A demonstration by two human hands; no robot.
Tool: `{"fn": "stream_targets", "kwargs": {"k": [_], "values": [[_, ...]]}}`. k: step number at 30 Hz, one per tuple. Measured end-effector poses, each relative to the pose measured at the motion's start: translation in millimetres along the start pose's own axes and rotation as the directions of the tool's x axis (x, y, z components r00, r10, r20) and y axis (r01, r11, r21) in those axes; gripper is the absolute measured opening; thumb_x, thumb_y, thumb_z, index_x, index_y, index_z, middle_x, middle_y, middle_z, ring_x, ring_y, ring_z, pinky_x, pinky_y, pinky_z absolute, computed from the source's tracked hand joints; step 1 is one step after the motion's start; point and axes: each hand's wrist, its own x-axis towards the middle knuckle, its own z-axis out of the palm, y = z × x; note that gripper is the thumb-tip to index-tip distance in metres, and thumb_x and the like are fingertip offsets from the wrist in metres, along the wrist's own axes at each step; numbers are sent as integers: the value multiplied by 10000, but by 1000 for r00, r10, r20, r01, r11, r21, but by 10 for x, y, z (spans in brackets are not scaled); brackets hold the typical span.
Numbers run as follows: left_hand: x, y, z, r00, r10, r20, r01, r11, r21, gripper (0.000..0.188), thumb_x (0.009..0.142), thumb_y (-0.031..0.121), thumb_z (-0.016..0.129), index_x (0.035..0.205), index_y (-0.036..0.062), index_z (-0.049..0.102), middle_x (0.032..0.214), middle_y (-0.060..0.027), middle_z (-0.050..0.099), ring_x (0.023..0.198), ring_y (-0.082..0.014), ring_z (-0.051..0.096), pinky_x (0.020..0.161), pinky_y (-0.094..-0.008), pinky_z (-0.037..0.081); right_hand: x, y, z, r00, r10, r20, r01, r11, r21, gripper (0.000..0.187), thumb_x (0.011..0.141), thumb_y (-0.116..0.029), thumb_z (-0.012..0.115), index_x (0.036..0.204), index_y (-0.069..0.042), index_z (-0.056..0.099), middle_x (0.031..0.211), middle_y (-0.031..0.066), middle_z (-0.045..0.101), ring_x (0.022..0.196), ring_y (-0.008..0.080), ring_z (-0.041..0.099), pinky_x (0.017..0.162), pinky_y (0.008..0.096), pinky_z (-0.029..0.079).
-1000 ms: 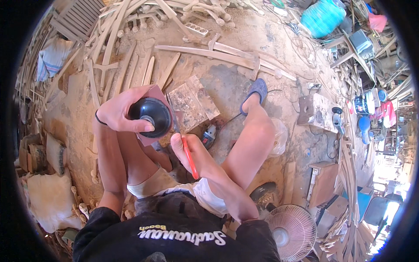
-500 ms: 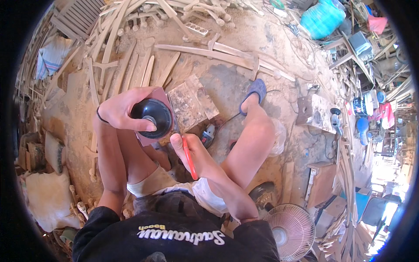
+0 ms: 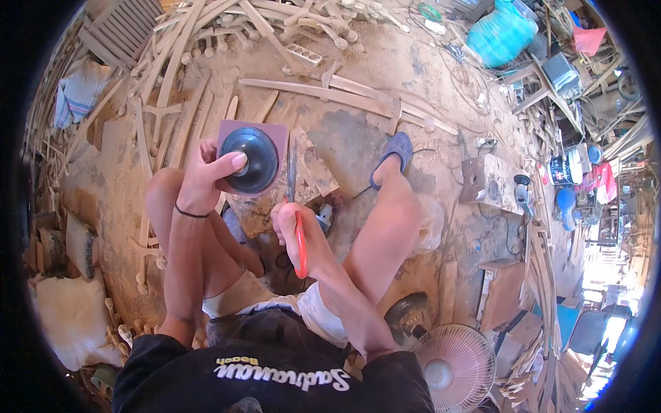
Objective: The person cuts a piece of sandpaper with scissors, applies it to a sanding disk, and uses a handheld power tool to sand a wooden furniture leg while seated on the floor of a workshop.
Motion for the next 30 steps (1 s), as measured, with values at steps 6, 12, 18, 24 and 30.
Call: {"fn": "stream_targets", "kwargs": {"k": [6,12,18,24,30], "values": [[-11,-96,146,988,156,-10,-156,988,13,433,866,121,848,1237,-14,671,1097,-63,749,941,-108,710,871,-284,579,22,-20,22,999,29,-30,-30,999,-32,715,1041,-763,304,872,-91,480,747,-44,364,676,88,369,666,290,408],[-67,-134,290,974,225,26,-227,969,97,479,907,127,832,1297,-19,596,1157,-73,717,1031,-126,691,940,-302,553,31,-31,-22,998,54,-34,-56,997,-46,748,1029,-789,275,879,-92,500,752,-47,386,678,86,377,667,289,405],[-52,-174,374,949,316,-9,-311,939,149,505,922,134,823,1321,-28,559,1131,-90,712,1010,-139,698,883,-306,585,40,-28,-26,997,30,-66,-34,997,-68,772,1016,-809,279,848,-90,507,730,-55,385,657,81,374,638,285,386],[-112,-161,489,972,236,0,-236,968,86,472,945,97,786,1311,-25,513,1076,-120,706,839,-183,749,659,-303,647,24,-62,-72,993,107,-55,-106,994,35,739,1011,-810,298,765,-126,432,663,-73,334,545,71,306,515,276,286],[-117,-107,491,985,171,-2,-171,984,43,488,951,95,777,1327,-19,488,1071,-134,702,795,-205,759,604,-310,647,11,-135,-97,979,201,-16,-199,976,85,711,1007,-801,342,738,-144,372,670,-77,302,541,61,285,501,279,260]]}}
